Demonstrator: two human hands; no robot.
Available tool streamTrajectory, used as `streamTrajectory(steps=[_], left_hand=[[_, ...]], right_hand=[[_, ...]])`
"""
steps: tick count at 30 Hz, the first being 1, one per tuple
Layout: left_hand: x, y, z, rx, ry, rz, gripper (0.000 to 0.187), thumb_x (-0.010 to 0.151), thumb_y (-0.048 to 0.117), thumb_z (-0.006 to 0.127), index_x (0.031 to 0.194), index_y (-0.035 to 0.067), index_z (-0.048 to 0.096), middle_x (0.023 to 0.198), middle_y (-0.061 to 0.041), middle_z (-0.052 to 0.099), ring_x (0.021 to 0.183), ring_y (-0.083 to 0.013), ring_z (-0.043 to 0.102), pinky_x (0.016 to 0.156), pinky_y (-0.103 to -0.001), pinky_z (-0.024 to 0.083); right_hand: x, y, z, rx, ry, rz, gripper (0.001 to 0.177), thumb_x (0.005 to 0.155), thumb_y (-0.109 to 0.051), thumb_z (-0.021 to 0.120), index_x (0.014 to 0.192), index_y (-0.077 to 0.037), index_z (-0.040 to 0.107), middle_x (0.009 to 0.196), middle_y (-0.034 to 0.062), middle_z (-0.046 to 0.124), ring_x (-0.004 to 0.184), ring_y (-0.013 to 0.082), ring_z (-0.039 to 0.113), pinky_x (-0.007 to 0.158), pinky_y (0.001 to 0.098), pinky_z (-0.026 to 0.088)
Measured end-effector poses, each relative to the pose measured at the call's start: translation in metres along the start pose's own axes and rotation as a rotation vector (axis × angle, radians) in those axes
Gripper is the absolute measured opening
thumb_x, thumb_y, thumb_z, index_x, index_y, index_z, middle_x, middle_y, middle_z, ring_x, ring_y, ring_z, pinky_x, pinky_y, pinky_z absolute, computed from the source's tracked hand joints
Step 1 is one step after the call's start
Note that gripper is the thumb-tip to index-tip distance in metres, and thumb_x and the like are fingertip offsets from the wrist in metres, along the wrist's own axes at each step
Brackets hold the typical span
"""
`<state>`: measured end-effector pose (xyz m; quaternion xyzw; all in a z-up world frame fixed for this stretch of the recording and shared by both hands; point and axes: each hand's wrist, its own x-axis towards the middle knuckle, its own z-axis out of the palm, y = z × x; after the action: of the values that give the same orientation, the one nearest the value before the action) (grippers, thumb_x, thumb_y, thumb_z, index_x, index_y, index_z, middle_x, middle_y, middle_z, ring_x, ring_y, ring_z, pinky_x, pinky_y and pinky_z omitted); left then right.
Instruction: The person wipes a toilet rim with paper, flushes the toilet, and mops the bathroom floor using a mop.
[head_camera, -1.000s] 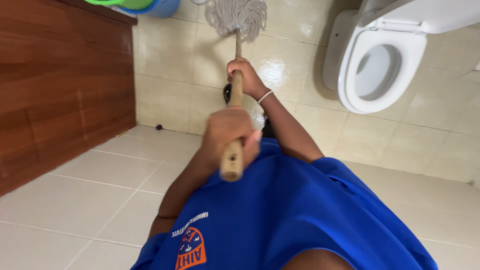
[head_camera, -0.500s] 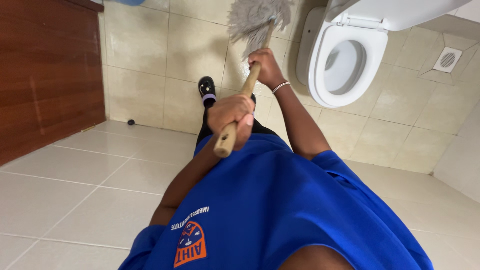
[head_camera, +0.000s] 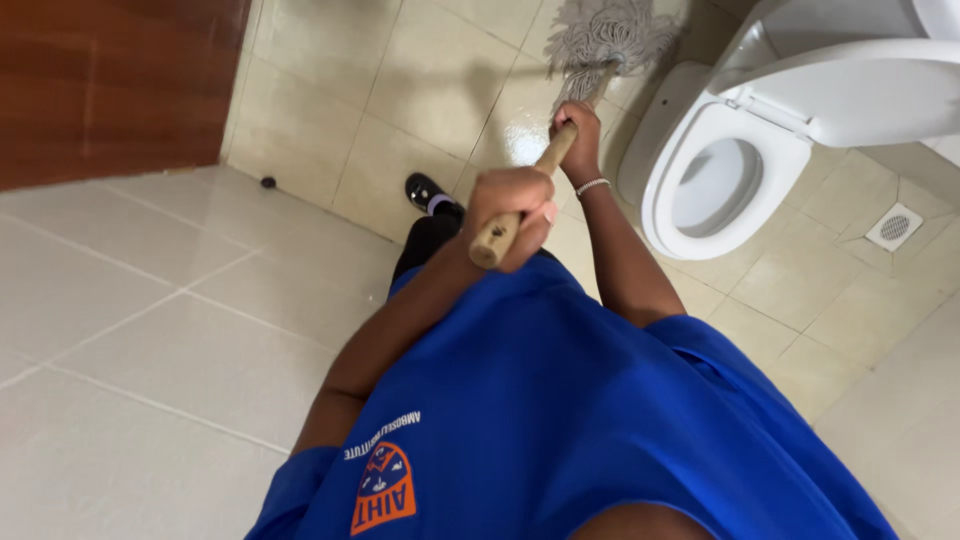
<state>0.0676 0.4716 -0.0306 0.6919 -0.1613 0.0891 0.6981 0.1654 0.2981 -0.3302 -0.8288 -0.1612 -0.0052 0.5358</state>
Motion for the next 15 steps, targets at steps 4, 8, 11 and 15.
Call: streamTrajectory(steps=[4, 8, 11, 15], left_hand=[[0.003, 0.031, -0.048, 0.020, 0.017, 0.082, 0.019, 0.085, -0.004, 0.061, 0.074, 0.001, 0.047, 0.070, -0.010, 0.049, 0.059, -0.0244, 0.049, 0.056, -0.037, 0.040], [-0.006, 0.068, -0.073, 0.145, -0.024, 0.036, 0.026, 0.082, -0.003, 0.063, 0.069, 0.004, 0.042, 0.065, -0.010, 0.045, 0.058, -0.0259, 0.047, 0.059, -0.039, 0.038], [-0.005, 0.073, -0.083, 0.199, -0.081, 0.024, 0.027, 0.081, 0.000, 0.067, 0.069, 0.008, 0.043, 0.065, -0.007, 0.048, 0.060, -0.0261, 0.052, 0.063, -0.040, 0.042], [-0.001, 0.049, -0.086, 0.206, -0.081, 0.033, 0.031, 0.076, 0.007, 0.073, 0.068, 0.013, 0.044, 0.064, -0.001, 0.056, 0.060, -0.0221, 0.059, 0.063, -0.039, 0.043]], right_hand=[[0.007, -0.034, 0.055, 0.229, -0.127, 0.124, 0.026, 0.080, 0.003, 0.061, 0.067, -0.007, 0.041, 0.065, 0.0048, 0.051, 0.063, 0.0206, 0.049, 0.062, 0.0335, 0.039], [0.014, -0.073, 0.097, 0.203, -0.166, -0.094, 0.028, 0.075, 0.003, 0.065, 0.069, -0.007, 0.039, 0.065, 0.0042, 0.050, 0.066, 0.0213, 0.045, 0.077, 0.0362, 0.043], [0.027, -0.080, 0.132, 0.338, -0.231, -0.038, 0.031, 0.083, 0.007, 0.067, 0.072, -0.008, 0.041, 0.069, 0.0035, 0.048, 0.072, 0.0225, 0.043, 0.075, 0.0334, 0.041], [0.060, -0.071, 0.186, 0.318, -0.254, -0.225, 0.037, 0.078, 0.014, 0.070, 0.071, -0.009, 0.041, 0.070, 0.0047, 0.047, 0.069, 0.0219, 0.046, 0.075, 0.0339, 0.043]])
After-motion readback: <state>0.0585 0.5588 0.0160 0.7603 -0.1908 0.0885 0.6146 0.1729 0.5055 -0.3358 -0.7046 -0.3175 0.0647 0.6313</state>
